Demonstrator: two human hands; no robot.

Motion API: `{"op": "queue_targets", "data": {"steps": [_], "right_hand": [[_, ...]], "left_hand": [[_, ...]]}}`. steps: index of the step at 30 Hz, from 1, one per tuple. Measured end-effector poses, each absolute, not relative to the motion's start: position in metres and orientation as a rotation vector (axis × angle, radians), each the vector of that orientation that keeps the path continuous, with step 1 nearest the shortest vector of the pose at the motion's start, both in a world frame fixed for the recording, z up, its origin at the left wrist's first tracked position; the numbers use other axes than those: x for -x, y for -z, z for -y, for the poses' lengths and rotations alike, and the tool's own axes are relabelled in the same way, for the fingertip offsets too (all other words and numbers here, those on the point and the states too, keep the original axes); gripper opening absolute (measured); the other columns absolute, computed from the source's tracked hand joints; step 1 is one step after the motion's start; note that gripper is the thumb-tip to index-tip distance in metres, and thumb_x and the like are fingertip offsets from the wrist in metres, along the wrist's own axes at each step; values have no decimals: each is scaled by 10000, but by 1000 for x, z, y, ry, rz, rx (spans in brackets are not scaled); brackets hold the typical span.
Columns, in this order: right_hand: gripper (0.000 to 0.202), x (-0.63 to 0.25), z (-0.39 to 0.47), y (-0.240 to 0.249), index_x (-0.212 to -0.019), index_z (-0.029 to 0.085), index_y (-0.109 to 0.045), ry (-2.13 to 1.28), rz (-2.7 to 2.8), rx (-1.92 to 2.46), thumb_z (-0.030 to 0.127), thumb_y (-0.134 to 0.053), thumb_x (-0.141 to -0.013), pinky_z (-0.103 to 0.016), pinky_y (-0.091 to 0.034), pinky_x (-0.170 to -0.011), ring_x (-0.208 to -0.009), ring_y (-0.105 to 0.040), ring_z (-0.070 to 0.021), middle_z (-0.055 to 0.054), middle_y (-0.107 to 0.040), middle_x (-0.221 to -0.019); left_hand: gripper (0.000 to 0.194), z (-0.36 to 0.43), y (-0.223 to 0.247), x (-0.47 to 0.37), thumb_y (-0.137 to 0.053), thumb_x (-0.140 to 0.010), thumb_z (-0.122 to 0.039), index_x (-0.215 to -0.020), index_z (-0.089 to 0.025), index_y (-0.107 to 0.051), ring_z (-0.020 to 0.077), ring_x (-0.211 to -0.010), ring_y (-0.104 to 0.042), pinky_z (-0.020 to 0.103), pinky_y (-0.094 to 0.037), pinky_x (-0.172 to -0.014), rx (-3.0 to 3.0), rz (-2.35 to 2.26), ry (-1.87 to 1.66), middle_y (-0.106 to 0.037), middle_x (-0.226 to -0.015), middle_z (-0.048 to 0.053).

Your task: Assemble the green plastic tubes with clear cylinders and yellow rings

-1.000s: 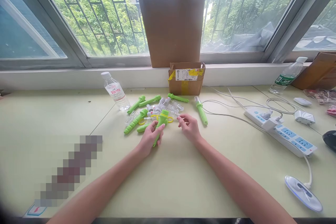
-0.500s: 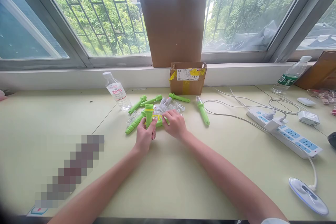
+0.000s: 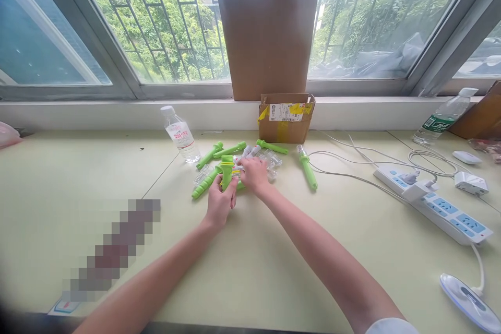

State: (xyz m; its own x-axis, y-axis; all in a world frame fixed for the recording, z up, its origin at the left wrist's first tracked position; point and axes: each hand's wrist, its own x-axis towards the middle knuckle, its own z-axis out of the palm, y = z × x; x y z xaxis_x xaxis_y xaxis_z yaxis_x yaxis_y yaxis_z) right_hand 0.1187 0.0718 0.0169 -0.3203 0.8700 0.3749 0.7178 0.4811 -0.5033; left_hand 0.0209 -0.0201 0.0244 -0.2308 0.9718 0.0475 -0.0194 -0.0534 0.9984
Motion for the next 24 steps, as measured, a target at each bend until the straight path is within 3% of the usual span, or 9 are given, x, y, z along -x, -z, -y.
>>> {"op": "queue_targets", "data": {"steps": [8,16,20,24], "right_hand": [[173,-117,-77,-23,-876,217,-651,-353,2108,1329,114,-574,-760,-395,-343,-814,-923,-563,-273,-54,-699,-858],[219,-120,-78,-27,-923,189,-653,-421,2042,1210,130,-455,-850,-290,-426,-702,-799,-582,-176,-67,-643,-930],[206,-131,-76,-26,-893,198,-658,-534,1848,1110,166,-459,-856,-311,-470,-706,-754,-582,-170,-62,-626,-906],[108,-157,-62,-26,-822,215,-674,-773,1565,1036,262,-579,-805,-336,-513,-701,-727,-597,-170,-43,-639,-873]], "left_hand": [[318,20,-25,-21,-658,-761,-461,-833,-237,-443,61,-328,-297,201,-270,-367,-1099,-1347,-1407,-345,-450,-112],[335,21,-27,-22,-659,-753,-472,-830,-233,-437,60,-328,-300,199,-274,-359,-1104,-1363,-1391,-340,-459,-112],[342,22,-27,-22,-651,-759,-490,-856,-240,-439,61,-332,-288,197,-264,-362,-1104,-1369,-1368,-327,-458,-113],[345,23,-27,-23,-649,-758,-499,-860,-239,-447,61,-329,-283,201,-240,-354,-1119,-1359,-1363,-346,-460,-110]]}}
